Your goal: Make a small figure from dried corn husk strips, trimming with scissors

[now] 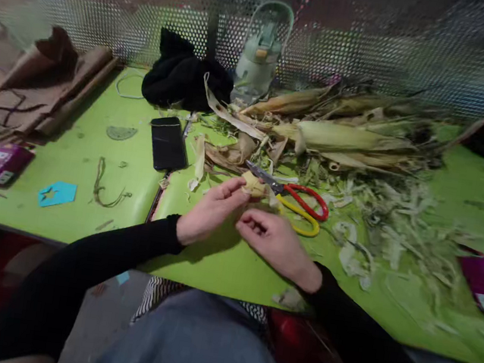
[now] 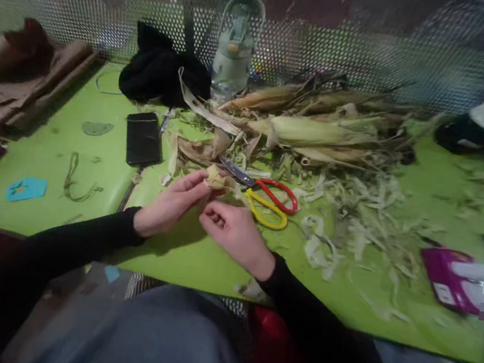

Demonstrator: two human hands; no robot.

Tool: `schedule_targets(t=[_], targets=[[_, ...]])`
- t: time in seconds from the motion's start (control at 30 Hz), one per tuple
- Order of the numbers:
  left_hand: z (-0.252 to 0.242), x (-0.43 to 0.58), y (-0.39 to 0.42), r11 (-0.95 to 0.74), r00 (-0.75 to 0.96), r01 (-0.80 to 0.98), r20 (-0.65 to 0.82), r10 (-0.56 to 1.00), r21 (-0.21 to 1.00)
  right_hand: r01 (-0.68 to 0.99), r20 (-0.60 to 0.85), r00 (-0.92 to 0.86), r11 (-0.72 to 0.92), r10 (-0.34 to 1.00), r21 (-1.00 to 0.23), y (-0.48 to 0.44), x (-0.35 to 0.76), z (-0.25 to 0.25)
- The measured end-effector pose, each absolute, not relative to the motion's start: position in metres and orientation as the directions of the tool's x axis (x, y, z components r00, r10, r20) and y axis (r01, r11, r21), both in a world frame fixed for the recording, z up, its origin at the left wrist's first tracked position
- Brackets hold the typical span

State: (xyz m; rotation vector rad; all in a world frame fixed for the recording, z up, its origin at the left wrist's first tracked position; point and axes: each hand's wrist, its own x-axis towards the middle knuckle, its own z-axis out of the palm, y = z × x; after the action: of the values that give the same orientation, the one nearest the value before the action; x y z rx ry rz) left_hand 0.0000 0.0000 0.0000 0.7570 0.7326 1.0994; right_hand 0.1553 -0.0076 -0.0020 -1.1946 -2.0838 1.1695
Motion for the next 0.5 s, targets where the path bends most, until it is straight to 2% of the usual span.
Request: schedule_targets(t=[0.33, 0.43, 0.5], targets=[[0.008, -0.008, -0.004, 0.273, 0.373, -0.434, -0.105, 0.922, 0.858, 0.463, 0.010, -0.732, 0.508, 0.681, -0.726, -0.012, 0.156, -0.003], [0.008, -0.009, -0.003, 0.250, 0.415, -0.382, -0.076, 0.906, 0.890, 0.418, 0.130, -0.731, 0.590, 0.670, -0.691, -0.016, 0.160, -0.001], [0.009, -0.010, -0.001, 0.206, 0.409, -0.341, -0.052, 0.911, 0.917, 0.424, 0.290, -0.596, 0.600, 0.749, -0.679, -0.018, 0.165, 0.006]])
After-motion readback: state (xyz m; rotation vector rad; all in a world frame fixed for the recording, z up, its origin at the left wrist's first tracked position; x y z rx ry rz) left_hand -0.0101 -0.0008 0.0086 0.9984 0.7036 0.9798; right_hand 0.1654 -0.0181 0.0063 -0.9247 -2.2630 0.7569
